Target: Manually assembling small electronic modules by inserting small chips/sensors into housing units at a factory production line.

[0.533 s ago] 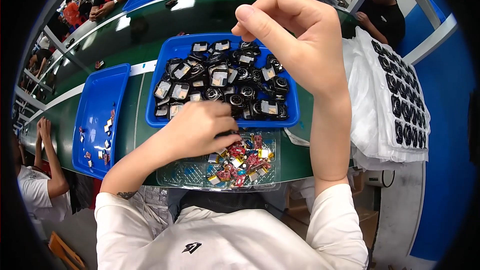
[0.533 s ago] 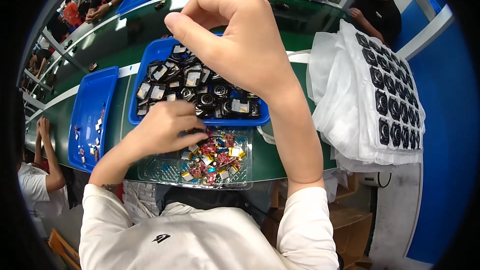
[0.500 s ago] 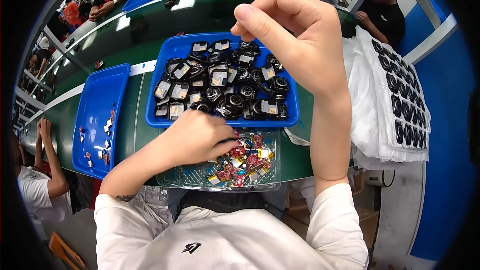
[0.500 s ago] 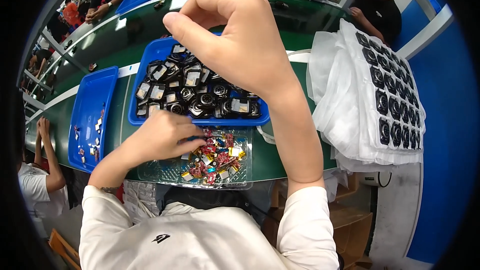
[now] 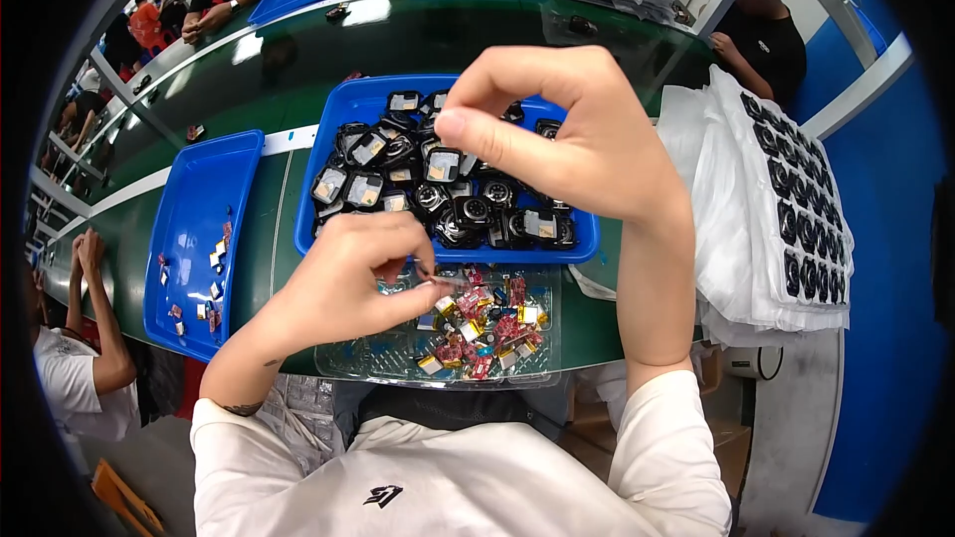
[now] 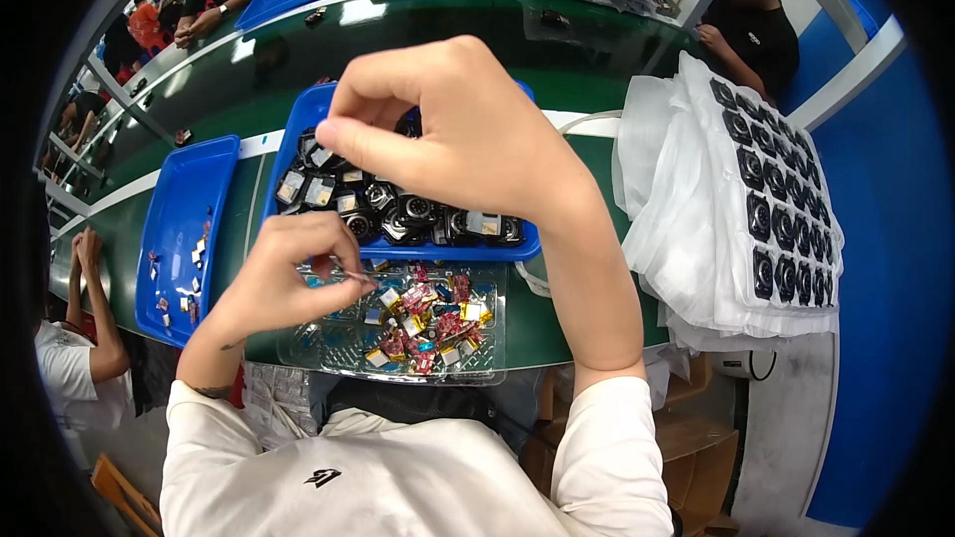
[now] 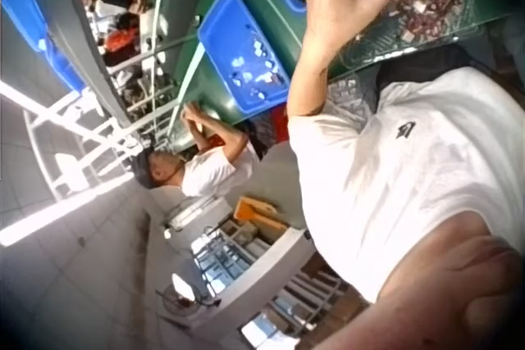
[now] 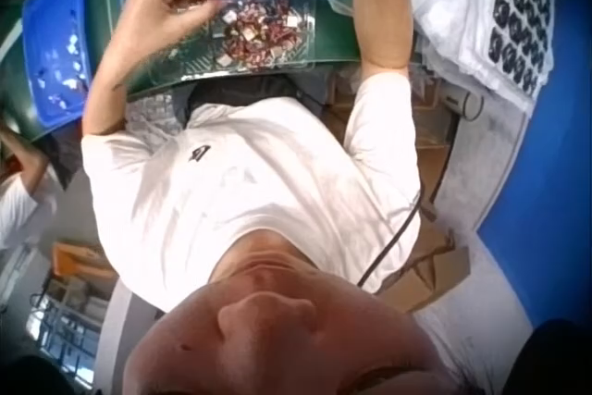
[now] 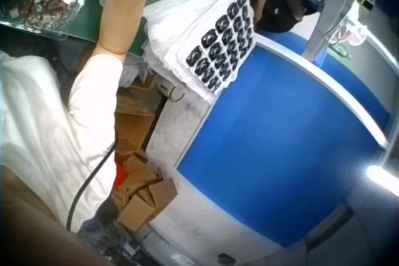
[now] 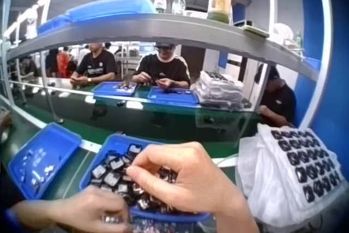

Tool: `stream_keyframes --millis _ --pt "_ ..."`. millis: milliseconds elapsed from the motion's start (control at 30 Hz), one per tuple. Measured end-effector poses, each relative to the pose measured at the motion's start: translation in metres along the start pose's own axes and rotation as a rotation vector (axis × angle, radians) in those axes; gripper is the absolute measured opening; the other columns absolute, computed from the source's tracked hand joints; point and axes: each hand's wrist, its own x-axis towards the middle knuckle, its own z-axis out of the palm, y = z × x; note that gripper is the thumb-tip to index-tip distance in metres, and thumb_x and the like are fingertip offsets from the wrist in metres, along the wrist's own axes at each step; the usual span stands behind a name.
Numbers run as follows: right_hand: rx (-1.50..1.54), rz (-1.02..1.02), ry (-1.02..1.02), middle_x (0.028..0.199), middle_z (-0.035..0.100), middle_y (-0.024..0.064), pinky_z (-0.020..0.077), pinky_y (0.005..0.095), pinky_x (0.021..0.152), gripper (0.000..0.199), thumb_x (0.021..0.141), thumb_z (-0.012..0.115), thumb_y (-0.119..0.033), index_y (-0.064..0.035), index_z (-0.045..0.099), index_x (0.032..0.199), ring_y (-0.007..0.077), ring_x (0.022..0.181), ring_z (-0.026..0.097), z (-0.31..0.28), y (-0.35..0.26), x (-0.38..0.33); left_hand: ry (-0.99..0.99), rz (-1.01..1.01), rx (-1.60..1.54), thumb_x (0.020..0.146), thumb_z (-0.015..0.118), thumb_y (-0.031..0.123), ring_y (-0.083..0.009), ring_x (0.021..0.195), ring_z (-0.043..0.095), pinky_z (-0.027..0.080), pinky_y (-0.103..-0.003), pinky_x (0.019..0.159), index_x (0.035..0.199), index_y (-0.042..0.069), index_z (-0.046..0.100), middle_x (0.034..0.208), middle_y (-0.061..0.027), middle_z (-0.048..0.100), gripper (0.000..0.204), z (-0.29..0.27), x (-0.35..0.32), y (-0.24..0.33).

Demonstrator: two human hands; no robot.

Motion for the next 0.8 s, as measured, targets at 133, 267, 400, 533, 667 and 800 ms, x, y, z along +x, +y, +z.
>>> stream_keyframes --millis 133,267,400,533,667,800 --pt "0.213 0.043 -0.045 0.077 0.069 0.0087 0.0531 0.0265 0.068 0.023 0.078 0.075 -0.018 0.0008 0.068 0.09 0.0145 0.071 0.067 0.002 -0.009 0.0 0.341 -0.102 -0.322 0.076 0.077 0.01 0.0003 0.06 0.047 0.037 -0.017 0.052 0.073 0.003 0.058 0.069 0.0035 0.058 0.021 -0.015 0.022 0.012" --pt "0.181 0.048 0.07 0.085 0.067 0.0057 0.0522 0.0257 0.072 0.021 0.075 0.077 -0.013 -0.0013 0.067 0.089 0.0132 0.08 0.065 0.008 -0.006 -0.001 0.434 -0.017 -0.503 0.078 0.076 0.009 0.001 0.065 0.049 0.039 -0.015 0.055 0.073 0.004 0.055 0.07 0.0049 0.057 0.022 -0.015 0.046 0.022" --pt "0.462 0.233 0.182 0.089 0.066 0.0053 0.0519 0.0245 0.071 0.014 0.082 0.071 -0.008 0.0024 0.065 0.089 0.0104 0.08 0.063 0.013 -0.004 -0.001 0.501 0.221 0.0 0.069 0.082 0.016 -0.0081 0.059 0.053 0.042 -0.022 0.055 0.073 0.002 0.06 0.067 -0.0026 0.06 0.026 -0.021 0.054 0.027" --pt "0.525 0.207 0.246 0.088 0.067 0.005 0.0516 0.0231 0.073 0.014 0.087 0.067 -0.006 0.0041 0.064 0.096 0.009 0.082 0.063 0.006 0.0 -0.001 0.639 0.241 -0.138 0.071 0.08 0.013 -0.0093 0.062 0.056 0.044 -0.022 0.057 0.074 0.002 0.06 0.07 -0.0022 0.062 0.023 -0.036 0.053 0.023" --pt "0.505 0.288 0.202 0.089 0.067 0.0058 0.0513 0.0228 0.074 0.017 0.089 0.065 -0.007 0.0051 0.066 0.101 0.0093 0.082 0.063 0.01 0.001 -0.001 0.736 0.484 0.219 0.068 0.076 -0.002 -0.0163 0.069 0.06 0.048 -0.025 0.059 0.093 0.005 0.071 0.082 -0.0062 0.064 0.026 -0.052 0.058 0.024" --pt "0.432 0.281 0.208 0.088 0.068 0.0062 0.051 0.0226 0.072 0.017 0.089 0.064 -0.007 0.004 0.068 0.1 0.0094 0.08 0.063 0.017 0.003 0.001 0.652 0.518 0.314 0.069 0.076 -0.004 -0.0149 0.074 0.061 0.047 -0.024 0.06 0.081 0.002 0.07 0.081 -0.0073 0.062 0.015 -0.054 0.059 0.015"
